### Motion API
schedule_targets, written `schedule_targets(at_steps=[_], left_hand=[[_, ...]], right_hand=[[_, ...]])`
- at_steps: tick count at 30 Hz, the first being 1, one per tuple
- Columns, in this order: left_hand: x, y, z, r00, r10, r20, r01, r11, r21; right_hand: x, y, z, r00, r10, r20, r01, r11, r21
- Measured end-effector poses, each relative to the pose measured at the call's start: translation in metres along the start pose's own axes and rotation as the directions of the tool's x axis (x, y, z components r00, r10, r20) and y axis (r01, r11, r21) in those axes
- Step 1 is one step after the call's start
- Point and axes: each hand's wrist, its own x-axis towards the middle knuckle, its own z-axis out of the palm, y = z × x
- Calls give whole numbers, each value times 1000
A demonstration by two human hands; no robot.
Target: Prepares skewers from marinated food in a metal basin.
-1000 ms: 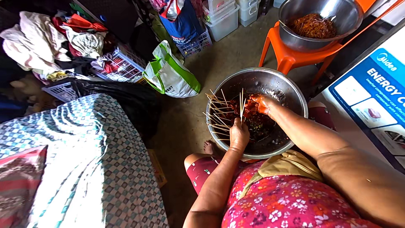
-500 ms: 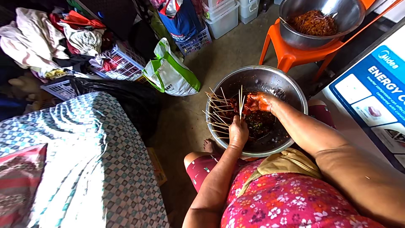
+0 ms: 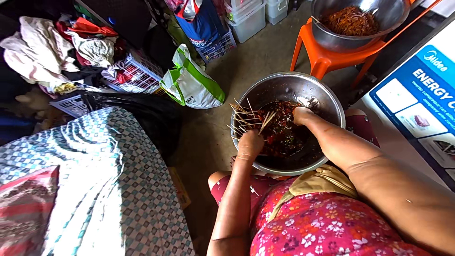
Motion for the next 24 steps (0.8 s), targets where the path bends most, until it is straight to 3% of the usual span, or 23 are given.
schedule_targets(at_steps=[4,6,8,11,15,19,24], left_hand=[[-8,-13,-23,961,-137,-238,132,990,-37],[-17,-13,-26,918,-123,-378,99,992,-82],[-25,-6,-22,891,-60,-450,-21,985,-173],[-26,10,-3,928,-2,-373,-152,910,-385],[-15,23,42,970,35,-242,-166,820,-547],[-7,23,68,979,60,-193,-155,836,-527],[4,17,68,982,22,-185,-115,854,-508]], right_hand=[[9,7,-2,1000,8,-5,-7,986,168],[19,10,-2,1000,14,-13,-10,958,287],[18,9,-1,1000,24,-7,-21,954,298],[7,6,0,1000,-14,3,14,986,168],[6,3,2,998,-62,-2,62,996,62],[10,5,1,998,-52,-33,54,995,79],[10,3,3,1000,8,-15,-7,994,110]])
